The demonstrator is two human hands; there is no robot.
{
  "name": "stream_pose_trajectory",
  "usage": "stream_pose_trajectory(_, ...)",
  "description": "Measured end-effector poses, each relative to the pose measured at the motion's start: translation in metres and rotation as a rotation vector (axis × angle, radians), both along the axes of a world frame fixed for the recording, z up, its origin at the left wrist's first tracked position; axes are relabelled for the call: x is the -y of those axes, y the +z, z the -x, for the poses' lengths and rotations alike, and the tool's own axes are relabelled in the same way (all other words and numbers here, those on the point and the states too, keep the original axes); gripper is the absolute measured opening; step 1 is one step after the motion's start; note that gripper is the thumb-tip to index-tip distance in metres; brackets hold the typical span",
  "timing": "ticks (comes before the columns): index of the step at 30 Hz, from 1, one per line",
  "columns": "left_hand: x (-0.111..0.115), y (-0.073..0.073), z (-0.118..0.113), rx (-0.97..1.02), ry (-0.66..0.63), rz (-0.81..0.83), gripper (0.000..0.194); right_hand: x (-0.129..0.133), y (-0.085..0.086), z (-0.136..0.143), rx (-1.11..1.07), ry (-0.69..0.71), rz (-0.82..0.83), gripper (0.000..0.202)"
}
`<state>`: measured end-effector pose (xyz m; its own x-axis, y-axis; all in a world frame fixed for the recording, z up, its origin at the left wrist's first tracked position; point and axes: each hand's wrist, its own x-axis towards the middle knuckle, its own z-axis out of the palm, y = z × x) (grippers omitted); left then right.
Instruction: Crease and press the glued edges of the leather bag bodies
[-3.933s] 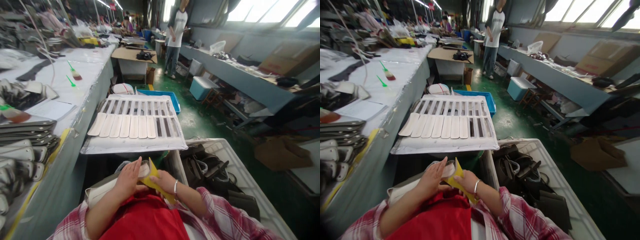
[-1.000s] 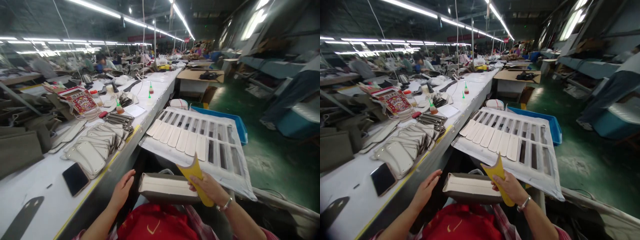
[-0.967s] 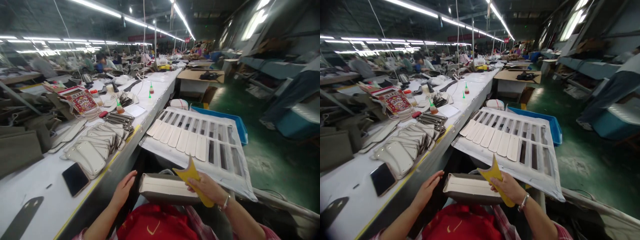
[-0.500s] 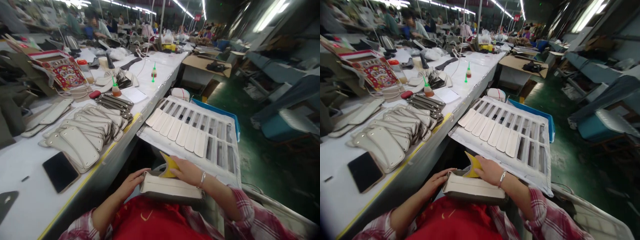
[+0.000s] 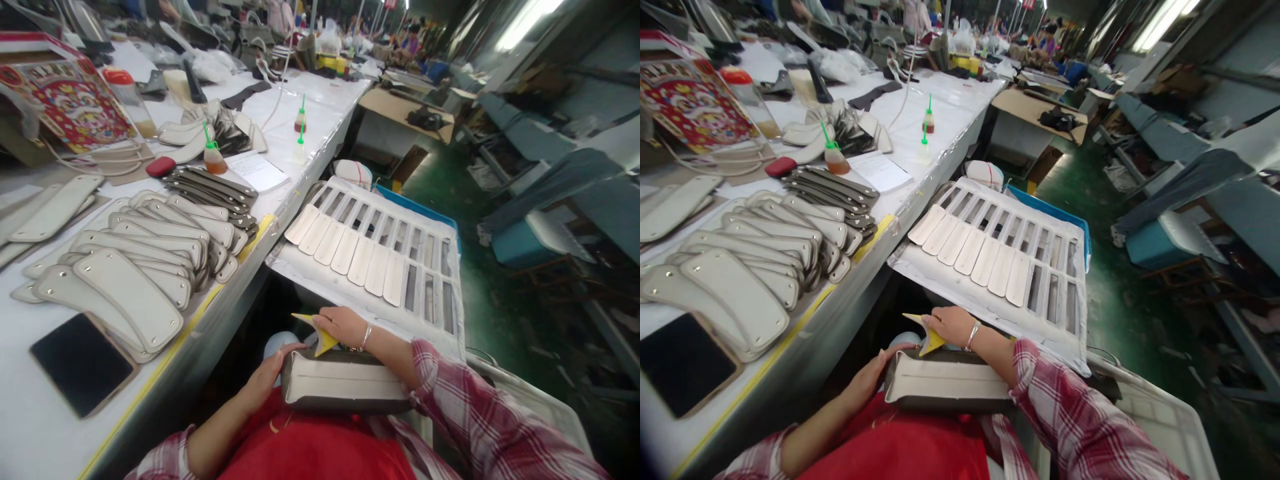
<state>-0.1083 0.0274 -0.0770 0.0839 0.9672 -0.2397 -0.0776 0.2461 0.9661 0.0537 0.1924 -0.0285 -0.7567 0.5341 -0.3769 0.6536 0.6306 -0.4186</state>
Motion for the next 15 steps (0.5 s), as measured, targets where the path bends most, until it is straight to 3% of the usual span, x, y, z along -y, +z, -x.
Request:
stream_pose_trajectory(6, 0.011, 0.000, -0.013, 0.078, 0.028, 0.032, 0.059, 0.006, -0.014, -0.005, -0.061, 0.023, 0.065, 0.045)
stream_pose_trajectory(15, 0.002, 0.016, 0.001, 0.035, 0.030, 0.162, 0.068, -0.014, 0.013, 0.032, -0.143, 0.344, -0.227, 0.036)
